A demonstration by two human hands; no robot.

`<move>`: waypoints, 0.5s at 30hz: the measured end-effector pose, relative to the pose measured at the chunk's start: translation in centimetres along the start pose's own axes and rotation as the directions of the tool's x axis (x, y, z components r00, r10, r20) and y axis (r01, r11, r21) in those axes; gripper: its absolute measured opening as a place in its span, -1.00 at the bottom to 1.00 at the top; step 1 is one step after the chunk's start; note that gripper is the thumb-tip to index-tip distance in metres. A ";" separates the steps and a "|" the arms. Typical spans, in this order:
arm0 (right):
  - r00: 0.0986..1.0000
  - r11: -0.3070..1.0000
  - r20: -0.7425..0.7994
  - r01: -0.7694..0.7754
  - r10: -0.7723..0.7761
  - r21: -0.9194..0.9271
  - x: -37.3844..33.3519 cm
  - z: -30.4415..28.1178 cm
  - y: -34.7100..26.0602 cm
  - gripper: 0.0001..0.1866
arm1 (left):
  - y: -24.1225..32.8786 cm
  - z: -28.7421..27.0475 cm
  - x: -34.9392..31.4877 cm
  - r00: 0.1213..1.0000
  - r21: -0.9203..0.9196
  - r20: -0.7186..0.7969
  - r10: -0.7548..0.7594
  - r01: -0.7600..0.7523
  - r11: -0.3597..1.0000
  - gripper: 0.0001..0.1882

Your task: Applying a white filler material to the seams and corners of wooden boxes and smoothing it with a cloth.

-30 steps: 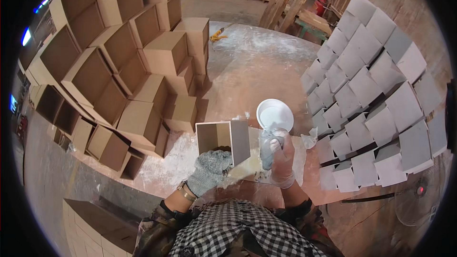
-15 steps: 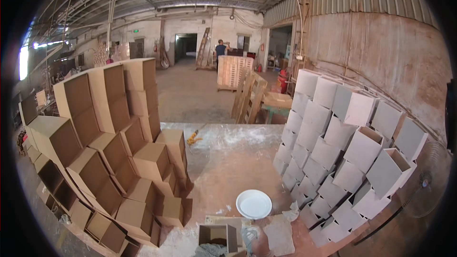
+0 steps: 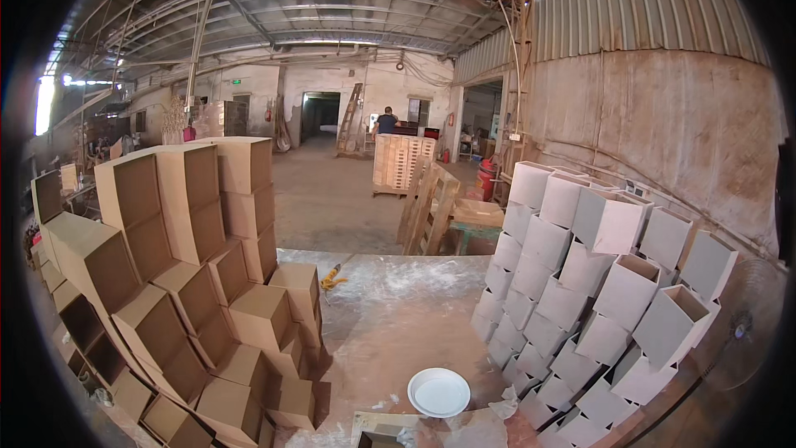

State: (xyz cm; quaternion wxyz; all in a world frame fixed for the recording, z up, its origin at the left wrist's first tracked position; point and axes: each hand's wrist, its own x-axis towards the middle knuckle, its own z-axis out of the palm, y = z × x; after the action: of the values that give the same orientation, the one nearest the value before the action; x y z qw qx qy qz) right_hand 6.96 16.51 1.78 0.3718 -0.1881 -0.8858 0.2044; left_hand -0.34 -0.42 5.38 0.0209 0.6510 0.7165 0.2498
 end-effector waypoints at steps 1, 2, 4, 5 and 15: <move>1.000 1.000 0.000 0.005 -0.005 0.024 -0.5 0.0 0.4 -0.76 | -0.2 0.2 0.3 1.000 -0.007 -0.011 -0.004 0.004 1.000 -0.80; 1.000 1.000 0.013 0.001 -0.002 0.023 -0.5 -1.5 -0.7 -0.76 | -0.4 0.4 0.2 1.000 -0.015 -0.028 -0.003 0.003 1.000 -0.81; 0.956 0.974 0.272 0.047 -0.108 0.220 0.2 -5.4 -3.5 -0.80 | -0.7 0.8 0.4 0.999 -0.036 -0.053 0.008 -0.010 0.999 -0.81; 0.955 0.974 0.279 0.039 -0.102 0.222 0.1 -5.4 -3.3 -0.80 | -0.9 1.0 0.9 0.998 -0.043 -0.067 0.013 -0.016 0.999 -0.81; 0.721 0.313 0.453 -0.658 0.524 0.685 -3.7 -8.4 -1.7 -0.79 | -2.4 3.4 0.6 0.975 -0.023 -0.218 0.044 -0.050 0.998 -0.80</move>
State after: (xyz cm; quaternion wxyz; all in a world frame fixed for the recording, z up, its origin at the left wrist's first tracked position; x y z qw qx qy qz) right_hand 15.23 15.16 5.82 0.2464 -0.2909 -0.5797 0.7201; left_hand -1.40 1.22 1.72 -0.0541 0.6361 0.6953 0.3301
